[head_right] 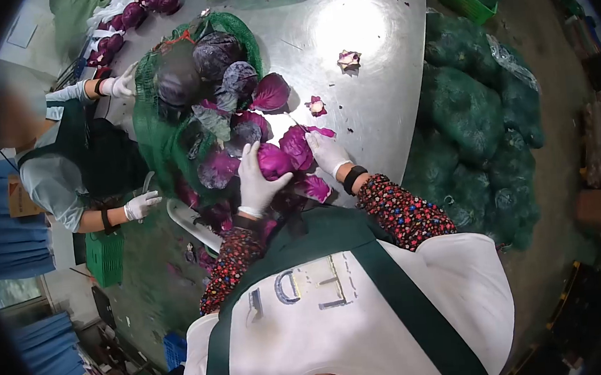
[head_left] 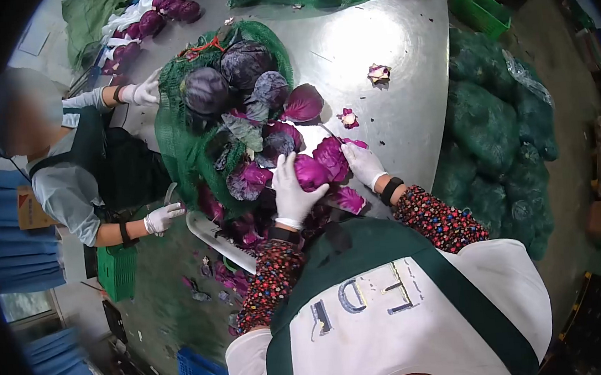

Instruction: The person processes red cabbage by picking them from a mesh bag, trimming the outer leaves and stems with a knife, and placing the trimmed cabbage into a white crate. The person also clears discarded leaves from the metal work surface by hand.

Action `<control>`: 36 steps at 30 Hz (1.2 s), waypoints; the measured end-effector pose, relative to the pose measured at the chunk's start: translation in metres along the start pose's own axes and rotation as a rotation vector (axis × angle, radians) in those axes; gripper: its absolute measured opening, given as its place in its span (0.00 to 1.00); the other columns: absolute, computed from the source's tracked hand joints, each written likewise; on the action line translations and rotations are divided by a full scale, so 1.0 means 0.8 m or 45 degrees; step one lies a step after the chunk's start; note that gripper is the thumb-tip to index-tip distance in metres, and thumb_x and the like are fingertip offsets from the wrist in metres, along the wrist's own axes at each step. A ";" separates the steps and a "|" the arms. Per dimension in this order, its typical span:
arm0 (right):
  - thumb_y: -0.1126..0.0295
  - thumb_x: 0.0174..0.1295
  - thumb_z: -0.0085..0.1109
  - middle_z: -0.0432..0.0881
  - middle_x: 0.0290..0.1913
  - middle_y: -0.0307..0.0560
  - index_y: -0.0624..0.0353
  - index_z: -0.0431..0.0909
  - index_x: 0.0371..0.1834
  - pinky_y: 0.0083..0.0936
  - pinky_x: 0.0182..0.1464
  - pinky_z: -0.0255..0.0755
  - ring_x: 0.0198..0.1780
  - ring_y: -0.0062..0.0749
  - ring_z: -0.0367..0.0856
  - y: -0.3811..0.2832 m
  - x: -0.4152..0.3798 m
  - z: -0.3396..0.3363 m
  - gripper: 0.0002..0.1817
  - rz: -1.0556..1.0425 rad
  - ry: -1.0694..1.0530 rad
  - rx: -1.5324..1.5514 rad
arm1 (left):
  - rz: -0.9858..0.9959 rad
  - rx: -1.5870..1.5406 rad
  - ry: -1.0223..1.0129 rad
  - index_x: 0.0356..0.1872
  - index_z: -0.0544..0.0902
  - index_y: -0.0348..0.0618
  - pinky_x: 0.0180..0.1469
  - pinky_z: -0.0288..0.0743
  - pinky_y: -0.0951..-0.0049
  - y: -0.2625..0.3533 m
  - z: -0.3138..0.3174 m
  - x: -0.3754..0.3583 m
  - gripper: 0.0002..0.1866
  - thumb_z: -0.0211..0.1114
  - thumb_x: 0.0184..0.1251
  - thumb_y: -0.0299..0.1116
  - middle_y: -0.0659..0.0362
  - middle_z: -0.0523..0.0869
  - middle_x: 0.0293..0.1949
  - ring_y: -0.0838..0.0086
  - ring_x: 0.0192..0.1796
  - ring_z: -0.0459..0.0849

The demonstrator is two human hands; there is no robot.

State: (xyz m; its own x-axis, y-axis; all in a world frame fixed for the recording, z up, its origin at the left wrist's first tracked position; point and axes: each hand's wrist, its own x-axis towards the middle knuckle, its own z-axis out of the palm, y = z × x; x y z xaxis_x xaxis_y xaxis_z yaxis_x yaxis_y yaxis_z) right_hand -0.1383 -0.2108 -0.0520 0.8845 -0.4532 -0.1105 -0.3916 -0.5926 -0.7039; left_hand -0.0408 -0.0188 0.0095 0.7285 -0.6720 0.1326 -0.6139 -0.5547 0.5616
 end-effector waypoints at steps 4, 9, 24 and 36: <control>0.53 0.75 0.29 0.79 0.55 0.61 0.66 0.74 0.56 0.41 0.58 0.68 0.56 0.53 0.76 -0.008 0.003 -0.014 0.29 -0.022 -0.075 0.204 | -0.317 -1.026 -0.070 0.69 0.61 0.40 0.66 0.68 0.63 -0.032 -0.037 -0.007 0.49 0.80 0.46 0.38 0.48 0.71 0.63 0.61 0.62 0.74; 0.47 0.74 0.39 0.72 0.19 0.39 0.58 0.77 0.50 0.25 0.19 0.65 0.15 0.26 0.70 -0.016 0.013 -0.021 0.26 0.398 -0.179 0.944 | -0.545 -1.806 0.151 0.72 0.59 0.47 0.64 0.70 0.62 -0.078 -0.028 -0.028 0.42 0.72 0.58 0.34 0.54 0.71 0.62 0.65 0.60 0.74; 0.47 0.61 0.62 0.77 0.34 0.41 0.62 0.72 0.49 0.26 0.45 0.73 0.38 0.25 0.77 -0.143 -0.002 -0.130 0.28 -0.117 -0.139 0.553 | -0.198 -1.933 -0.206 0.74 0.52 0.44 0.69 0.65 0.60 0.041 -0.082 0.016 0.59 0.78 0.43 0.51 0.50 0.67 0.66 0.62 0.65 0.71; 0.65 0.62 0.53 0.75 0.19 0.37 0.60 0.73 0.29 0.21 0.23 0.70 0.20 0.19 0.75 -0.124 -0.003 -0.138 0.09 -0.033 -0.346 0.790 | -0.235 -1.966 -0.183 0.74 0.52 0.43 0.69 0.65 0.55 0.031 -0.073 0.001 0.58 0.77 0.44 0.53 0.48 0.66 0.67 0.57 0.67 0.69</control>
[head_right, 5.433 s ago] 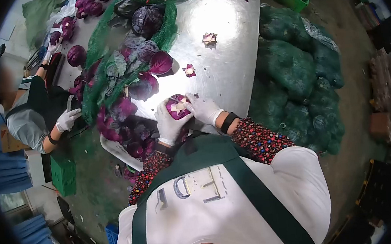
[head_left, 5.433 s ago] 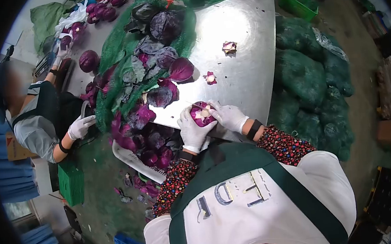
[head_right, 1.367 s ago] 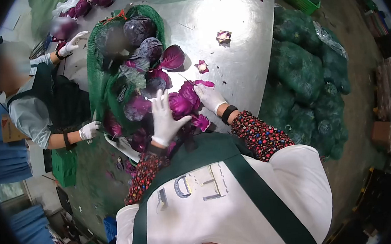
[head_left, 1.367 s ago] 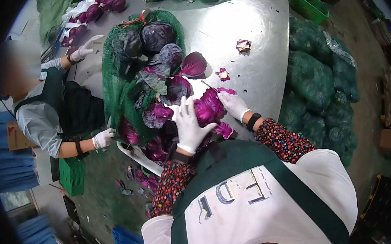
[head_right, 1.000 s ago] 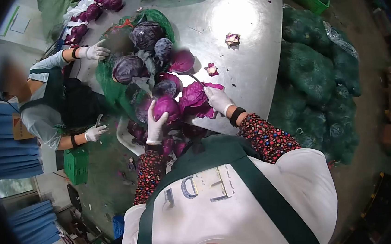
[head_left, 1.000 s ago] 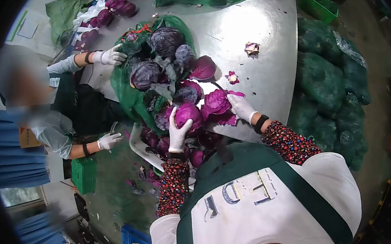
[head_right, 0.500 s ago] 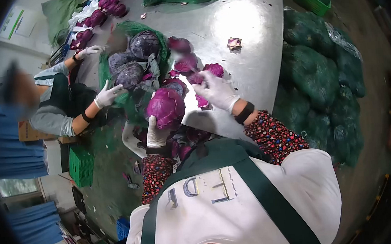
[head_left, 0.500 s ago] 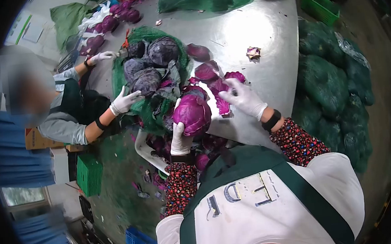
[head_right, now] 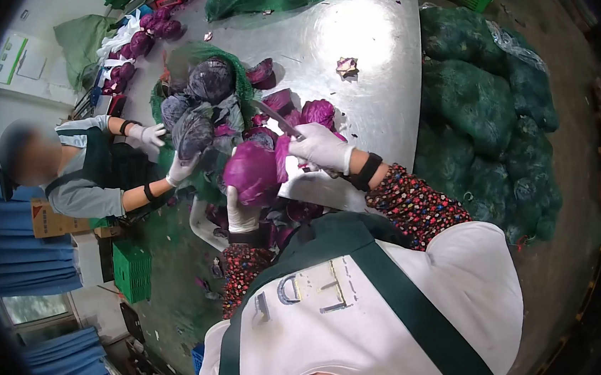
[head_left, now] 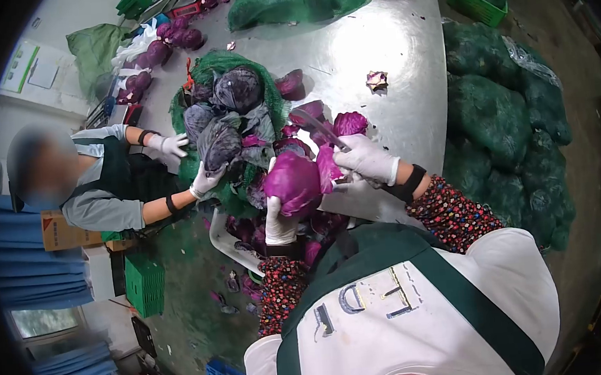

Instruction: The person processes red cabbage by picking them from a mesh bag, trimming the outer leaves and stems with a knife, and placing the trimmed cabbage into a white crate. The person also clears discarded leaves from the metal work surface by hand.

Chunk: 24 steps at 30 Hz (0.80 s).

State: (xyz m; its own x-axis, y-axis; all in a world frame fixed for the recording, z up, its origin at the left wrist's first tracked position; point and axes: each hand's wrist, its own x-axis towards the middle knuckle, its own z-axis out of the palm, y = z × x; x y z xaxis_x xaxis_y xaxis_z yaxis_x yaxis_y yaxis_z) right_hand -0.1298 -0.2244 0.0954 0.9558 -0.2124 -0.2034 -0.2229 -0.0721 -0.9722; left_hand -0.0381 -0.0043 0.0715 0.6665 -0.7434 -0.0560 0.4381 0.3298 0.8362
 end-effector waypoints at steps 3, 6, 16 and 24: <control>0.66 0.64 0.53 0.74 0.19 0.35 0.57 0.74 0.30 0.14 0.12 0.62 0.11 0.15 0.68 0.036 -0.007 -0.007 0.08 0.151 -0.061 0.427 | 0.026 -0.486 0.196 0.74 0.54 0.57 0.70 0.54 0.35 -0.010 -0.008 -0.002 0.50 0.61 0.54 0.69 0.52 0.59 0.72 0.51 0.74 0.58; 0.63 0.65 0.55 0.78 0.22 0.40 0.59 0.74 0.32 0.21 0.23 0.72 0.21 0.22 0.78 0.064 -0.015 -0.020 0.11 0.262 -0.125 0.310 | 0.017 -0.795 0.086 0.74 0.55 0.60 0.71 0.49 0.32 0.003 -0.004 -0.001 0.49 0.55 0.55 0.73 0.52 0.58 0.73 0.49 0.74 0.56; 0.60 0.56 0.66 0.79 0.48 0.49 0.58 0.77 0.51 0.29 0.47 0.78 0.46 0.39 0.83 -0.047 -0.032 0.030 0.22 -0.790 0.459 -0.559 | -0.041 -0.794 0.255 0.70 0.60 0.50 0.70 0.58 0.39 0.001 0.021 0.011 0.48 0.61 0.54 0.69 0.50 0.66 0.67 0.49 0.68 0.67; 0.63 0.54 0.69 0.76 0.40 0.43 0.57 0.76 0.39 0.28 0.38 0.76 0.37 0.34 0.81 -0.040 -0.023 0.059 0.16 -0.617 0.402 -0.560 | -0.003 -0.516 0.213 0.66 0.66 0.41 0.69 0.63 0.55 -0.006 0.021 0.019 0.40 0.61 0.63 0.62 0.52 0.74 0.61 0.60 0.64 0.72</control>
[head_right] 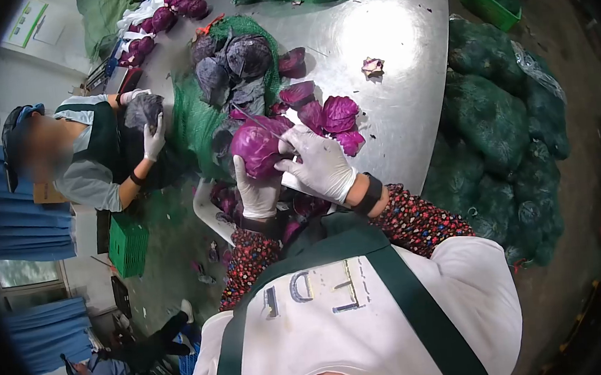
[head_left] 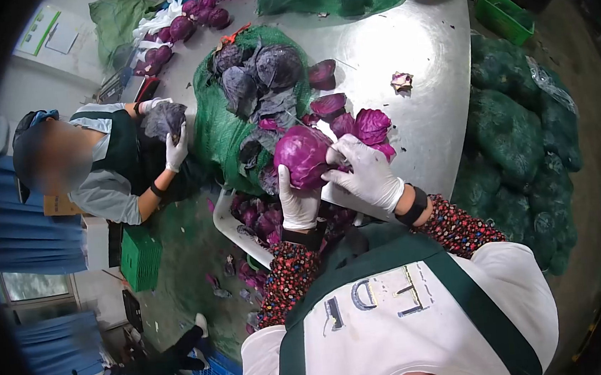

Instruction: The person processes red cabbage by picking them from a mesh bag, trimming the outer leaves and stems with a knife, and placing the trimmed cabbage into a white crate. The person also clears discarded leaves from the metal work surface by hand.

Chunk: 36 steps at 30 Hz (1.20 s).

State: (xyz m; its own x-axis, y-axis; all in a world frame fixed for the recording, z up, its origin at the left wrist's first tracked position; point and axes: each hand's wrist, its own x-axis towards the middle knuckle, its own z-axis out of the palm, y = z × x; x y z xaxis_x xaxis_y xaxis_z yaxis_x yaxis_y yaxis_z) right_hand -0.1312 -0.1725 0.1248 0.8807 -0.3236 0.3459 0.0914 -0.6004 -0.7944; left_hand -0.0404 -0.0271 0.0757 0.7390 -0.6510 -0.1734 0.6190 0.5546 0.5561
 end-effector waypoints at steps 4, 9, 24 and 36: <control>0.67 0.56 0.64 0.78 0.31 0.46 0.56 0.75 0.35 0.32 0.36 0.74 0.34 0.40 0.82 0.009 -0.012 -0.003 0.09 -0.119 -0.250 0.187 | 0.013 -0.150 0.100 0.68 0.63 0.42 0.65 0.70 0.53 -0.002 0.001 0.005 0.41 0.65 0.61 0.58 0.51 0.73 0.62 0.57 0.64 0.72; 0.63 0.56 0.66 0.79 0.40 0.45 0.56 0.76 0.42 0.30 0.41 0.76 0.40 0.40 0.82 0.013 -0.022 -0.004 0.15 -0.101 -0.231 0.206 | -0.068 -0.175 0.096 0.69 0.59 0.44 0.60 0.76 0.45 0.005 -0.004 0.012 0.46 0.62 0.59 0.66 0.48 0.69 0.64 0.51 0.62 0.74; 0.74 0.51 0.64 0.80 0.36 0.45 0.54 0.80 0.40 0.31 0.38 0.76 0.36 0.41 0.82 0.023 -0.055 -0.007 0.12 -0.318 -0.526 0.119 | -0.526 -0.796 -0.214 0.72 0.58 0.50 0.67 0.63 0.38 0.000 -0.004 0.029 0.48 0.60 0.57 0.69 0.49 0.62 0.70 0.46 0.70 0.64; 0.72 0.54 0.61 0.74 0.63 0.49 0.60 0.65 0.68 0.18 0.35 0.76 0.35 0.21 0.80 0.105 -0.007 -0.080 0.34 0.412 -0.218 0.968 | -0.640 -0.269 -0.023 0.71 0.59 0.50 0.61 0.70 0.39 -0.015 0.029 0.055 0.47 0.51 0.59 0.73 0.47 0.67 0.67 0.45 0.67 0.69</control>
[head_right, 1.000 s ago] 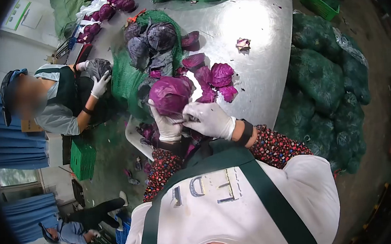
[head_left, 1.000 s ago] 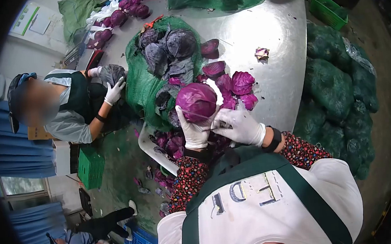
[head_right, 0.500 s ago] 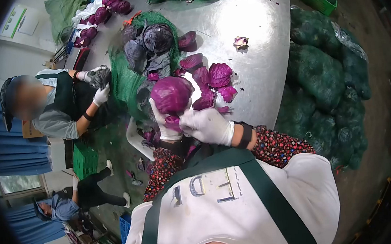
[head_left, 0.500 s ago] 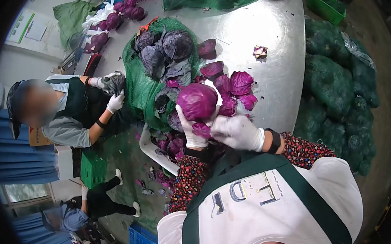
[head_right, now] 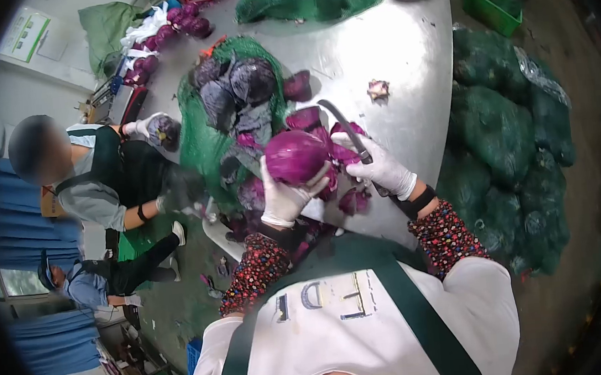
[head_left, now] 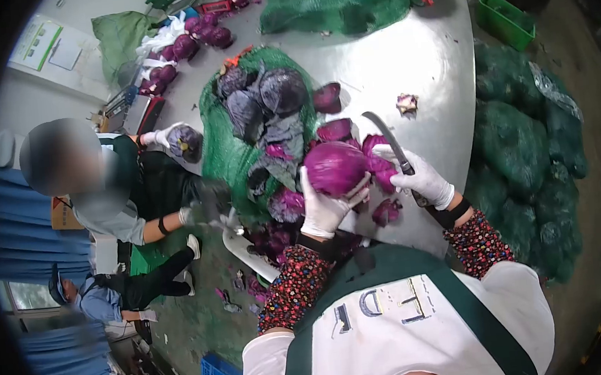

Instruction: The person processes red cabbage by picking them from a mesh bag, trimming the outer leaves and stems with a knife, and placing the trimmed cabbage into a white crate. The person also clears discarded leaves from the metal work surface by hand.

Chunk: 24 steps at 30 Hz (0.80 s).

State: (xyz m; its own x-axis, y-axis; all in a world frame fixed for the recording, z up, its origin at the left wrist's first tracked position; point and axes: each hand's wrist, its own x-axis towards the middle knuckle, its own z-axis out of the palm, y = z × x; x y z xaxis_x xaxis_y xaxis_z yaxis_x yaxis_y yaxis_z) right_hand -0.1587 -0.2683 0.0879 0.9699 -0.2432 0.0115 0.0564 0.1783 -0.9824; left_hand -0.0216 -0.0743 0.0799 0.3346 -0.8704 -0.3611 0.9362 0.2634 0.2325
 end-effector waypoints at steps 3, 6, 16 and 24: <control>0.68 0.58 0.65 0.78 0.54 0.43 0.62 0.65 0.66 0.11 0.29 0.71 0.29 0.13 0.76 0.018 0.035 -0.017 0.32 0.132 0.088 0.132 | -0.017 0.639 0.135 0.71 0.61 0.54 0.59 0.74 0.49 0.007 0.031 0.041 0.41 0.48 0.66 0.70 0.54 0.71 0.65 0.58 0.64 0.74; 0.50 0.64 0.60 0.81 0.38 0.36 0.57 0.68 0.61 0.11 0.24 0.70 0.19 0.13 0.71 0.019 0.075 -0.035 0.29 0.151 0.393 0.624 | -0.006 0.956 0.067 0.71 0.60 0.52 0.60 0.72 0.58 0.023 0.038 0.086 0.35 0.54 0.70 0.59 0.60 0.72 0.63 0.65 0.62 0.75; 0.50 0.63 0.61 0.82 0.34 0.39 0.57 0.73 0.54 0.17 0.21 0.73 0.21 0.16 0.75 0.078 0.293 -0.174 0.26 0.316 0.507 0.595 | 0.099 0.973 0.285 0.74 0.54 0.45 0.54 0.73 0.68 0.080 -0.028 0.088 0.35 0.58 0.72 0.47 0.58 0.74 0.63 0.72 0.59 0.78; 0.60 0.63 0.61 0.80 0.31 0.36 0.63 0.68 0.65 0.15 0.21 0.69 0.18 0.15 0.70 0.033 0.378 -0.089 0.30 0.137 0.161 0.110 | 0.325 1.064 0.549 0.69 0.61 0.40 0.49 0.76 0.71 0.128 -0.056 0.107 0.28 0.58 0.72 0.37 0.56 0.79 0.58 0.73 0.53 0.82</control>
State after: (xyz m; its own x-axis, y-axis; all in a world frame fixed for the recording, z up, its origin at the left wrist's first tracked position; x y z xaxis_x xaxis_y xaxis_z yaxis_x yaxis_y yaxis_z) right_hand 0.1192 -0.4046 0.0519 0.9343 -0.3352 -0.1214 -0.0204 0.2899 -0.9568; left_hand 0.1078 -0.1031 0.0328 0.6831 -0.5573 -0.4721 0.5081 -0.1017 0.8553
